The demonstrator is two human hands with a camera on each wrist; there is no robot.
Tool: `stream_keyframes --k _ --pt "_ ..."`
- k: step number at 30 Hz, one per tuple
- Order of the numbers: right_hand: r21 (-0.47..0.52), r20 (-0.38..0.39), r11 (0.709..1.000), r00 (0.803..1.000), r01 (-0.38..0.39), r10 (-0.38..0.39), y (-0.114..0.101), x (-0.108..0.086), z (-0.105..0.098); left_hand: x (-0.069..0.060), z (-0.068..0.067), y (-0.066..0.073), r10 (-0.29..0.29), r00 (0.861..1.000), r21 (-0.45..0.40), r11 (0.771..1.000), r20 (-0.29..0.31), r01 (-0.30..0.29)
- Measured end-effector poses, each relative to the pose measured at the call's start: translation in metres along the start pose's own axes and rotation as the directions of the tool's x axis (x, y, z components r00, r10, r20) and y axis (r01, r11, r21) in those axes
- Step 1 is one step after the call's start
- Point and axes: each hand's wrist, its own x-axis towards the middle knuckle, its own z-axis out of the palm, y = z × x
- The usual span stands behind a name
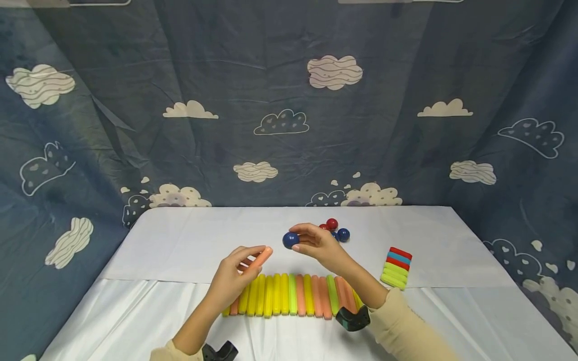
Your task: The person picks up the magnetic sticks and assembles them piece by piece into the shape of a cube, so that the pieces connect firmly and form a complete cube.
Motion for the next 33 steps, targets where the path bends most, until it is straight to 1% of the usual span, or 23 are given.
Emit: stream_keyframes --k 5,10,12,13,16,19,22,25,28,29,31,33 --pt "0.048 0.031 0.999 0.999 0.020 -0.022 -0.009 0.000 0.009 0.004 0.005 0.003 0.053 0.998 0.000 0.999 0.033 -0.053" --pt "0.041 0.039 0.999 0.999 0.031 -0.032 -0.024 -0.004 0.014 0.006 0.009 0.004 0.066 0.996 -0.004 0.998 0.064 -0.065" --pt "0.037 0.032 0.999 0.999 0.027 -0.028 -0.027 -0.005 0.014 0.006 0.010 0.005 0.059 0.995 -0.004 0.998 0.079 -0.059" --pt "0.037 0.029 0.999 0.999 0.027 -0.028 -0.028 -0.006 0.015 0.007 0.010 0.005 0.052 0.994 -0.019 0.999 0.092 -0.050" --pt "0.045 0.024 0.998 0.999 0.035 -0.036 -0.030 -0.007 0.016 0.008 0.012 0.007 0.024 0.989 -0.092 0.996 0.145 -0.011" --pt "0.053 0.019 0.998 0.999 0.045 -0.046 -0.032 -0.007 0.019 0.010 0.014 0.009 0.002 0.982 -0.166 0.986 0.189 0.030" --pt "0.051 0.012 0.997 0.998 0.066 -0.066 -0.031 -0.008 0.020 0.010 0.014 0.014 -0.005 0.977 -0.196 0.979 0.212 0.047" --pt "0.037 -0.009 0.996 0.997 0.080 -0.080 -0.023 -0.010 0.015 0.009 0.011 0.025 -0.018 0.980 -0.229 0.971 0.198 0.064" --pt "-0.005 -0.040 0.996 0.996 0.085 -0.085 -0.012 -0.017 0.005 0.009 0.005 0.035 -0.046 0.988 -0.276 0.957 0.150 0.086" --pt "-0.024 -0.052 0.996 0.995 0.083 -0.084 -0.008 -0.021 0.000 0.009 0.004 0.034 -0.042 0.991 -0.303 0.950 0.124 0.078" --pt "-0.070 -0.073 0.994 0.993 0.085 -0.090 -0.002 -0.031 -0.008 0.010 0.001 0.036 -0.061 0.995 -0.360 0.929 0.076 0.085" --pt "-0.118 -0.089 0.990 0.992 0.081 -0.092 0.003 -0.043 -0.017 0.012 0.001 0.030 -0.076 0.997 -0.419 0.904 0.026 0.080"
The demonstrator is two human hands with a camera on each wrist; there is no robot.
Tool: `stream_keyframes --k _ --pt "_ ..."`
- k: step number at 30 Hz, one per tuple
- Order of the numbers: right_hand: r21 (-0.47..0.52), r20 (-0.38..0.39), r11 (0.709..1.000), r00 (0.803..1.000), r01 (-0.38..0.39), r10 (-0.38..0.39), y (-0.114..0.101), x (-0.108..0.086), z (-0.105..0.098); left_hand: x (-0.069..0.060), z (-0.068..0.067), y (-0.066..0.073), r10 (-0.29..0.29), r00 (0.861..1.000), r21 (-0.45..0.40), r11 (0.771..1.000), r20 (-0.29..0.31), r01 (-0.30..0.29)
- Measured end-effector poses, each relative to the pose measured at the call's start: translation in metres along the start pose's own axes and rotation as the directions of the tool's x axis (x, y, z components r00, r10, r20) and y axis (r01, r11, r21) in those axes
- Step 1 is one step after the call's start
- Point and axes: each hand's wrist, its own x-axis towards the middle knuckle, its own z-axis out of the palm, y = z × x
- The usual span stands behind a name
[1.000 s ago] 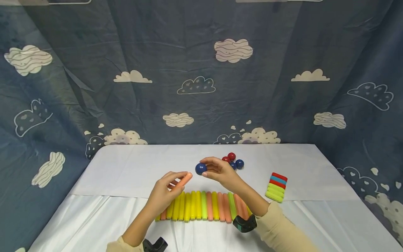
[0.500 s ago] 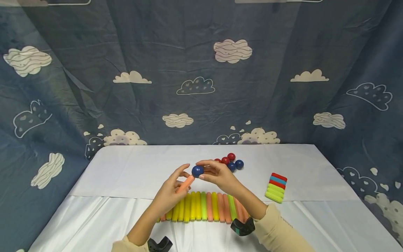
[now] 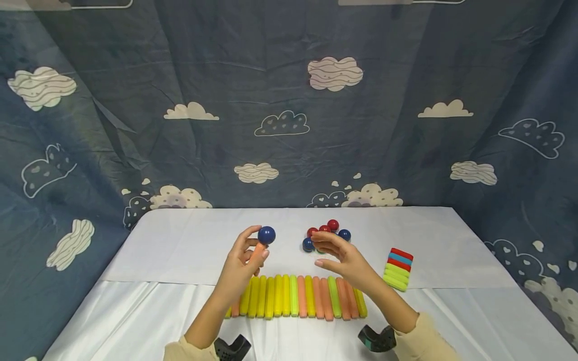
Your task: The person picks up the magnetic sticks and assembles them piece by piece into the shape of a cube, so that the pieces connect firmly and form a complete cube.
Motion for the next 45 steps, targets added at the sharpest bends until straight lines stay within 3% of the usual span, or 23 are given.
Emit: stream_keyframes --k 5,10,13,17,21,25,28,30,33,37,42,45 --pt "-0.089 -0.011 0.995 0.999 -0.044 0.043 0.017 -0.032 -0.019 0.004 -0.005 -0.014 -0.009 0.994 -0.162 0.987 -0.107 -0.008" --pt "-0.160 -0.005 0.967 0.980 -0.195 0.197 0.036 -0.058 -0.032 0.003 -0.007 -0.015 0.001 0.991 -0.211 0.977 -0.133 -0.030" --pt "-0.208 0.016 0.929 0.949 -0.305 0.315 0.045 -0.070 -0.036 0.004 -0.007 -0.016 0.009 0.992 -0.215 0.976 -0.129 -0.037" --pt "-0.296 0.010 0.873 0.913 -0.388 0.409 0.053 -0.077 -0.036 0.004 -0.007 -0.016 0.022 0.992 -0.201 0.978 -0.127 -0.048" --pt "-0.376 -0.056 0.819 0.893 -0.433 0.446 0.053 -0.075 -0.032 0.004 -0.007 -0.015 0.027 0.991 -0.184 0.982 -0.134 -0.052" --pt "-0.483 -0.136 0.736 0.871 -0.475 0.472 0.051 -0.072 -0.028 0.004 -0.008 -0.016 0.029 0.990 -0.176 0.983 -0.139 -0.053" --pt "-0.549 -0.185 0.681 0.865 -0.484 0.466 0.050 -0.070 -0.028 0.003 -0.009 -0.017 0.033 0.989 -0.167 0.984 -0.142 -0.057" --pt "-0.563 -0.215 0.669 0.868 -0.485 0.449 0.048 -0.068 -0.028 0.002 -0.009 -0.017 0.035 0.989 -0.164 0.985 -0.146 -0.059" --pt "-0.552 -0.245 0.696 0.887 -0.460 0.392 0.042 -0.064 -0.028 0.001 -0.008 -0.017 0.030 0.988 -0.160 0.986 -0.149 -0.054" --pt "-0.475 -0.258 0.783 0.914 -0.401 0.312 0.027 -0.051 -0.024 0.000 -0.006 -0.016 0.029 0.990 -0.155 0.987 -0.138 -0.050" --pt "-0.342 -0.203 0.898 0.955 -0.275 0.215 0.007 -0.033 -0.012 0.000 -0.004 -0.017 0.061 0.994 -0.155 0.985 -0.088 -0.074" --pt "-0.291 -0.161 0.940 0.978 -0.178 0.136 -0.005 -0.022 -0.003 0.000 -0.002 -0.019 0.088 0.994 -0.148 0.984 -0.068 -0.097"
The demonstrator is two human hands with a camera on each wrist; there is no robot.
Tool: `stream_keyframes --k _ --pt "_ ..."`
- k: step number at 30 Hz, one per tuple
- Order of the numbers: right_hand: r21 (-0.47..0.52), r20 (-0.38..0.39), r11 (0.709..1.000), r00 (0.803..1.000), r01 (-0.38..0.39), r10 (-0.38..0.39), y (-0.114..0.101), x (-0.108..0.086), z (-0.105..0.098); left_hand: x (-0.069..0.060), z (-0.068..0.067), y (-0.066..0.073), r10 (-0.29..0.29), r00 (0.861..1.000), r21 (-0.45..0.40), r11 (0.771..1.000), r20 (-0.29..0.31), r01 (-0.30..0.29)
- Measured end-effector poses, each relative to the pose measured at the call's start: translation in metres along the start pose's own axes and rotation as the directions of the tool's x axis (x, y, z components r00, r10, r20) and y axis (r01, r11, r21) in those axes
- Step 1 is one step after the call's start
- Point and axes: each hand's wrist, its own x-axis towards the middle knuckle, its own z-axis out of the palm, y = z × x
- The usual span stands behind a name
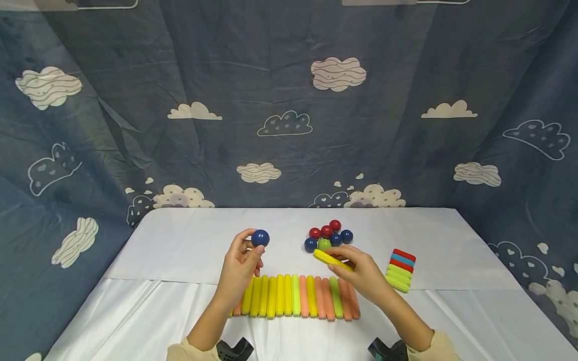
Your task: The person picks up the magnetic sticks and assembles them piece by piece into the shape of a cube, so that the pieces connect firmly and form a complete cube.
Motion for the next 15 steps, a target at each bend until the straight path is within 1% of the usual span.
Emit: stream_keyframes --k 3,7,8,11,14,15 --pt "0.073 0.017 0.994 0.997 0.078 -0.079 -0.016 0.008 0.009 -0.001 0.002 -0.002 0.003 1.000 0.018 1.000 0.003 -0.003" --pt "0.168 0.041 0.977 0.989 0.135 -0.143 -0.035 0.017 0.018 -0.002 0.006 -0.003 -0.003 1.000 0.051 0.999 0.005 0.003" --pt "0.180 0.044 0.971 0.985 0.157 -0.167 -0.041 0.018 0.019 -0.002 0.006 -0.003 -0.006 1.000 0.050 0.999 0.006 0.006" --pt "0.186 0.048 0.963 0.977 0.194 -0.207 -0.059 0.020 0.021 -0.003 0.008 -0.004 -0.011 1.000 0.042 0.999 0.017 0.010" --pt "0.175 0.051 0.962 0.974 0.208 -0.220 -0.074 0.019 0.020 -0.003 0.009 -0.005 -0.035 0.999 0.030 0.999 0.030 0.034" --pt "0.170 0.051 0.964 0.975 0.203 -0.214 -0.075 0.018 0.020 -0.004 0.009 -0.005 -0.043 0.999 0.029 0.999 0.033 0.042"
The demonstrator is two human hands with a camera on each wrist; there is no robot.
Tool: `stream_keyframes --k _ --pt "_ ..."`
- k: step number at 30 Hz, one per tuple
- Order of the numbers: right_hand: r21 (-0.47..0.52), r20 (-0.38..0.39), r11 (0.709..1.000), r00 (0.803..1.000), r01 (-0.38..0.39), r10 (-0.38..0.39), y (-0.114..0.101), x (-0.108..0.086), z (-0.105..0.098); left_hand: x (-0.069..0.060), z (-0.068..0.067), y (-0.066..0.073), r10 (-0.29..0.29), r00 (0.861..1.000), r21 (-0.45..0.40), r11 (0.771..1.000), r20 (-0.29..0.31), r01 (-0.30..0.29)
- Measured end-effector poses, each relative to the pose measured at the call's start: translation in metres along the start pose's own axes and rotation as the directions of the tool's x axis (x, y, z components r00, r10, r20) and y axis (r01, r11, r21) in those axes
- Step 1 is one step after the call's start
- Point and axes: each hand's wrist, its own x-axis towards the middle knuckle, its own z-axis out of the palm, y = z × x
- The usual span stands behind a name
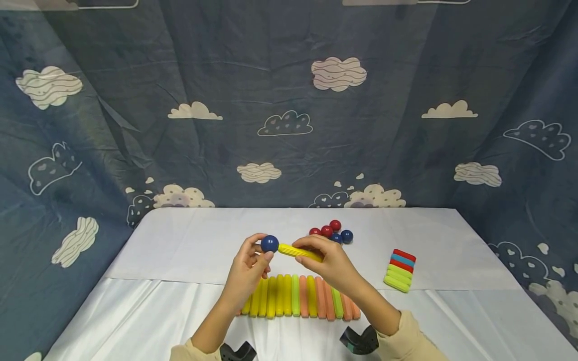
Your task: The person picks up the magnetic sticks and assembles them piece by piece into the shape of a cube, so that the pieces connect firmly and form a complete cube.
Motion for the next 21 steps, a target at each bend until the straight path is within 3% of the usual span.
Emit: stream_keyframes --k 4,12,17,21 --pt "-0.022 0.000 1.000 1.000 -0.015 0.015 -0.003 0.000 0.000 -0.001 0.001 0.000 -0.022 1.000 -0.016 1.000 0.004 0.022" --pt "0.013 -0.042 0.998 0.997 -0.060 0.061 0.042 -0.001 0.000 0.001 0.001 0.000 0.012 1.000 -0.069 0.998 0.009 -0.011" --pt "0.057 -0.057 0.998 0.997 -0.041 0.044 0.045 -0.002 0.000 0.004 0.001 0.004 -0.066 0.995 -0.110 0.991 0.072 0.073" --pt "0.072 -0.049 0.997 0.998 -0.041 0.045 0.039 -0.001 0.001 0.009 0.002 0.007 -0.154 0.982 -0.055 0.985 0.108 0.161"
